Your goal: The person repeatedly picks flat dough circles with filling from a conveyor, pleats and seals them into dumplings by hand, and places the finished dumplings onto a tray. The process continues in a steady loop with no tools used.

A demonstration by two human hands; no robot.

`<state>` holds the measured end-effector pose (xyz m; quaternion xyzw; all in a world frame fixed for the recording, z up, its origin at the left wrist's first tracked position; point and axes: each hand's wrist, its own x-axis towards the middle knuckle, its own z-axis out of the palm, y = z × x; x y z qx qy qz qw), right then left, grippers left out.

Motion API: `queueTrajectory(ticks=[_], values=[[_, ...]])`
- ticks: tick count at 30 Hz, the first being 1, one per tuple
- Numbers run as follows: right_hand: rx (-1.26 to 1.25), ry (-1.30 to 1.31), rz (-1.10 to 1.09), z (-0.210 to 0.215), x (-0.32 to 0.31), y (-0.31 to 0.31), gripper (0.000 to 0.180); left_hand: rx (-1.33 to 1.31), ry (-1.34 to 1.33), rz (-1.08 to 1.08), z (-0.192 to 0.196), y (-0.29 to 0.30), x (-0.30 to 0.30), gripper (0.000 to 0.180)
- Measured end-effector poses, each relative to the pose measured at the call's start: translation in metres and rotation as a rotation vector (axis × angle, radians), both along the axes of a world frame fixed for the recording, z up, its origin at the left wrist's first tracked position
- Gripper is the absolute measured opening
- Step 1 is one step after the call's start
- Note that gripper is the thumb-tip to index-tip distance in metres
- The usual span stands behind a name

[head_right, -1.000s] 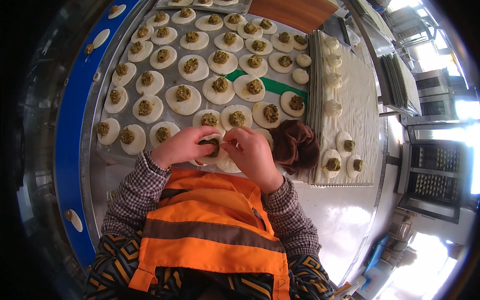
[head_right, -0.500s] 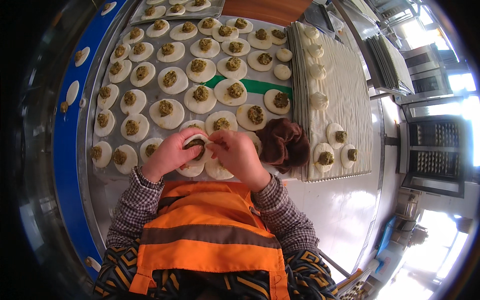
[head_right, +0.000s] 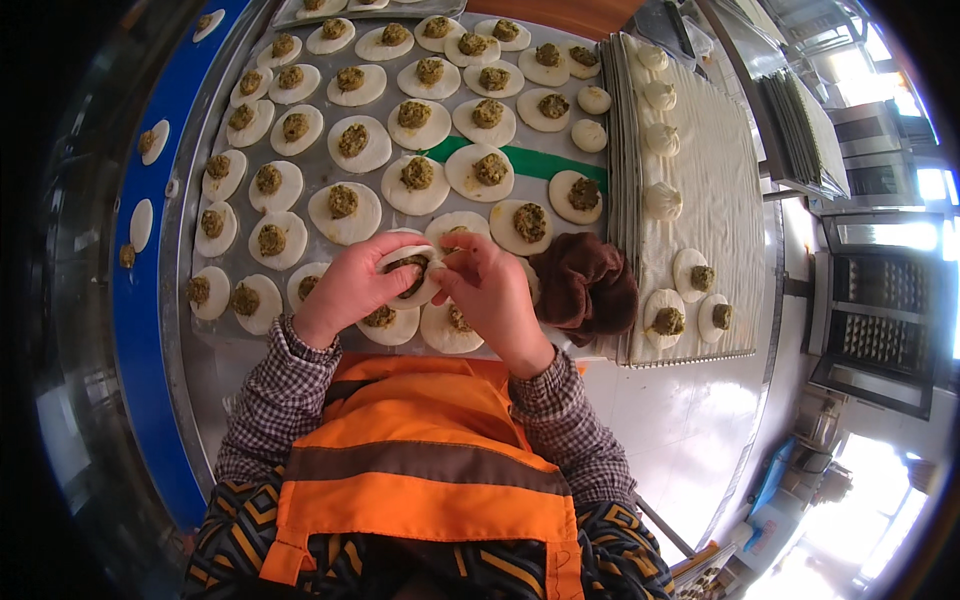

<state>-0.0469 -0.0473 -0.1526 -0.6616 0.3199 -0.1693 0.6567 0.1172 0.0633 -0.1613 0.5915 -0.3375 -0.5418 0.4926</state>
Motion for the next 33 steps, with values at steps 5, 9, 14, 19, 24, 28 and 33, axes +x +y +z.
queueTrajectory(ticks=[5, 9, 14, 19, 24, 28, 33], values=[[-0.605, 0.045, 0.088, -0.001, 0.003, 0.001, 0.018, 0.004, -0.254, -0.178, -0.007, -0.006, 0.009, 0.034], [-0.59, 0.032, 0.093, -0.007, 0.004, 0.001, 0.018, -0.146, -0.411, -0.247, -0.008, -0.008, 0.014, 0.034], [-0.423, -0.024, 0.011, -0.006, 0.005, 0.004, 0.016, -0.017, 0.366, 0.061, -0.006, 0.0, 0.003, 0.03], [-0.232, 0.014, 0.019, 0.002, 0.007, 0.002, 0.019, 0.075, 0.122, -0.008, -0.004, 0.0, -0.004, 0.027], [-0.595, 0.002, 0.092, -0.003, 0.009, 0.004, 0.023, 0.12, -0.074, -0.146, -0.004, -0.008, 0.006, 0.029], [-0.487, 0.035, 0.048, -0.01, 0.007, 0.006, 0.02, -0.013, -0.118, -0.126, -0.005, -0.009, 0.005, 0.033], [0.028, 0.049, -0.098, -0.008, 0.011, 0.008, 0.016, -0.16, 0.55, 0.296, -0.008, 0.003, -0.013, 0.046]])
